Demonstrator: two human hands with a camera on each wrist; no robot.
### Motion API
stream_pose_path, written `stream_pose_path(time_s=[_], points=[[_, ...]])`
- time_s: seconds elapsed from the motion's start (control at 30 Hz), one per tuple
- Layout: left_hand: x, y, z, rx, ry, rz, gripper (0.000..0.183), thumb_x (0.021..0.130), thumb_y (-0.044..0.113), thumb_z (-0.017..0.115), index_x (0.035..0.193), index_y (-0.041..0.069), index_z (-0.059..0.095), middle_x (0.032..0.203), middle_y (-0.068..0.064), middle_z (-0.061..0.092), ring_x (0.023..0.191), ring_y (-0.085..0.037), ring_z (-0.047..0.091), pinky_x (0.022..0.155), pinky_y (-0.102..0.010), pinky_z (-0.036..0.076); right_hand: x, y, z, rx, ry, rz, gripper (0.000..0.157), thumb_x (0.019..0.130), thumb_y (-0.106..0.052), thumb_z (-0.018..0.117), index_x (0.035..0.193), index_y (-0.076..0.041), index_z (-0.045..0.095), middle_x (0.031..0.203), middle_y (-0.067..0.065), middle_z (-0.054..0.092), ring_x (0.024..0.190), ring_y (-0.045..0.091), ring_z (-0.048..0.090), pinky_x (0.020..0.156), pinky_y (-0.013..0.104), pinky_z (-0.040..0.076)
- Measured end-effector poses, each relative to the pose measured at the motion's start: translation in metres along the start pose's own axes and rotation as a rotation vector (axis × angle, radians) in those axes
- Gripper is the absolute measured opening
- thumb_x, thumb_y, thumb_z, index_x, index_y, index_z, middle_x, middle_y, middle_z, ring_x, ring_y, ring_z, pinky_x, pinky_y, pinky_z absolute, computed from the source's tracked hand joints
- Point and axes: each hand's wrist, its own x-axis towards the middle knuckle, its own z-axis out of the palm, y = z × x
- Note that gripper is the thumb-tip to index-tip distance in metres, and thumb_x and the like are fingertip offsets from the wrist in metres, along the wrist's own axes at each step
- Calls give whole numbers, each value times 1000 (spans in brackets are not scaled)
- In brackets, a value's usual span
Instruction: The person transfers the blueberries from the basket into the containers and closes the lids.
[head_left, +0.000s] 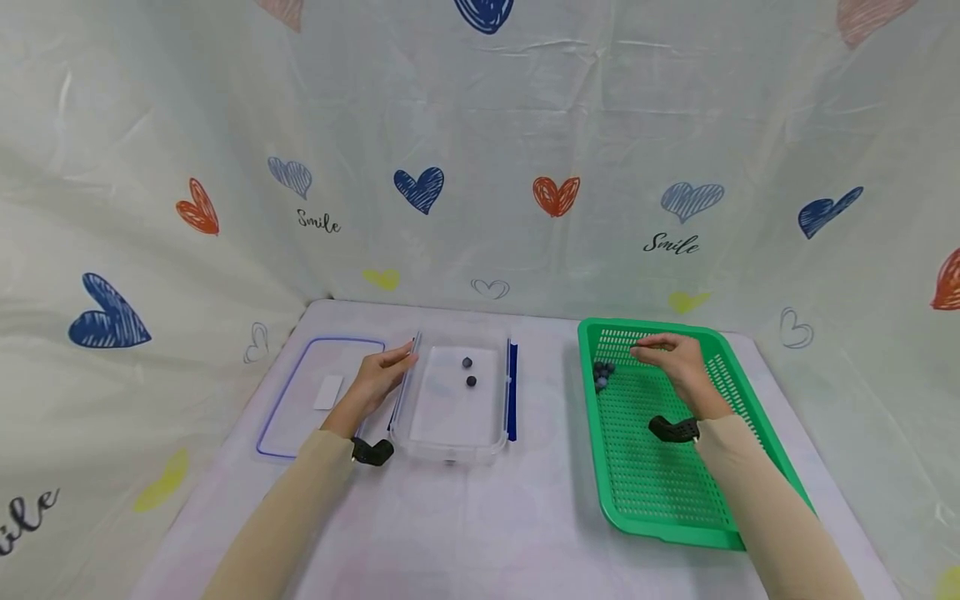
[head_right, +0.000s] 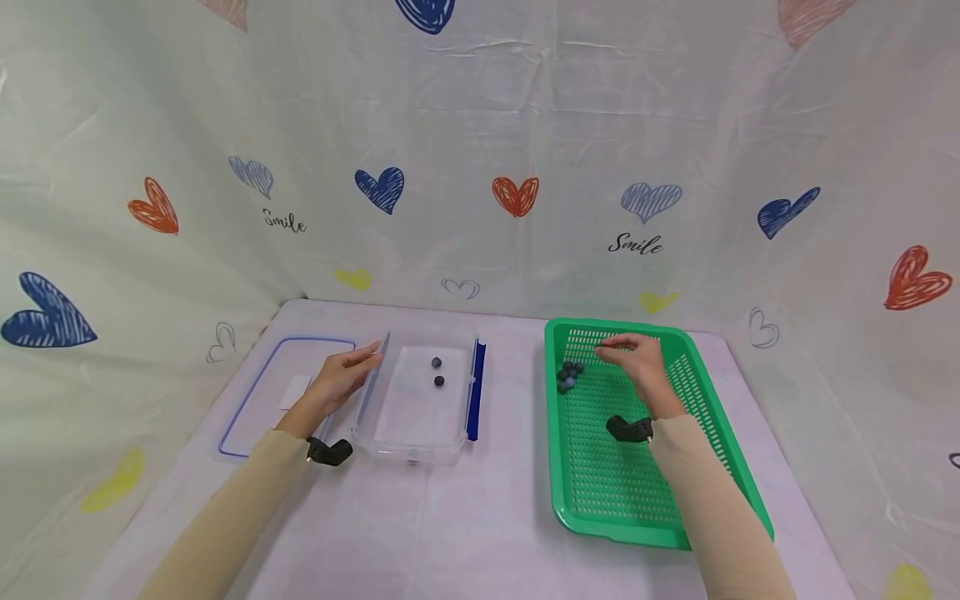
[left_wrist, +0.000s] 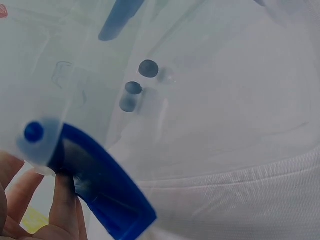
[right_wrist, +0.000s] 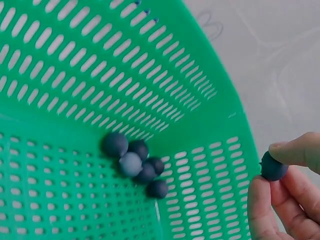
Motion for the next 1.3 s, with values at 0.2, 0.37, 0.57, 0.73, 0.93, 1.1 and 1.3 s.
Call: stream_pose_path(time_s=[0.2,0.37,0.57,0.73,0.93,1.1,1.3], points=[[-2,1,0,-1,8,-5,54,101,19,63,149,7,43,156,-18,35,143,-29,35,115,-41,33,-7,-10,5,35,-23,-13,46,92,-23,75,123,9,61,98,-9,65,89,5,64,84,26,57],[-1,1,0,14,7,-3,54,101,20,63,149,7,43,157,-18,35,143,-28,34,115,-41,32,-11,-18,10,13,-35,-22,48,92,-27,75,123,6,62,108,-3,61,94,7,61,90,31,54],[-2,3,1,6,9,-5,53,101,19,63,149,7,43,157,-17,35,143,-28,34,115,-41,32,-15,-29,16,15,-67,-27,48,94,-26,73,126,7,59,121,7,57,99,9,59,99,40,50],[-1,3,1,11,15,-6,53,100,18,63,149,7,44,157,-16,35,143,-28,34,115,-41,32,-17,-40,23,22,-99,-41,49,94,-26,72,128,8,58,132,16,52,121,24,51,105,44,45],[1,1,0,17,18,-16,54,100,20,64,149,8,44,157,-16,35,144,-28,33,115,-41,32,-20,-55,34,58,-147,-65,46,94,-20,73,126,9,59,146,21,42,137,36,36,112,51,35],[1,1,0,14,21,-14,54,100,20,64,148,8,45,157,-15,35,144,-27,34,115,-41,33,-19,-65,46,67,-183,-73,44,93,-21,73,125,8,61,146,20,43,138,34,36,115,53,30],[1,1,0,18,16,-6,54,100,21,64,149,8,44,157,-16,36,143,-28,34,115,-41,33,-15,-72,63,69,-200,-91,42,92,-18,74,123,9,63,137,19,50,130,35,43,111,53,36]])
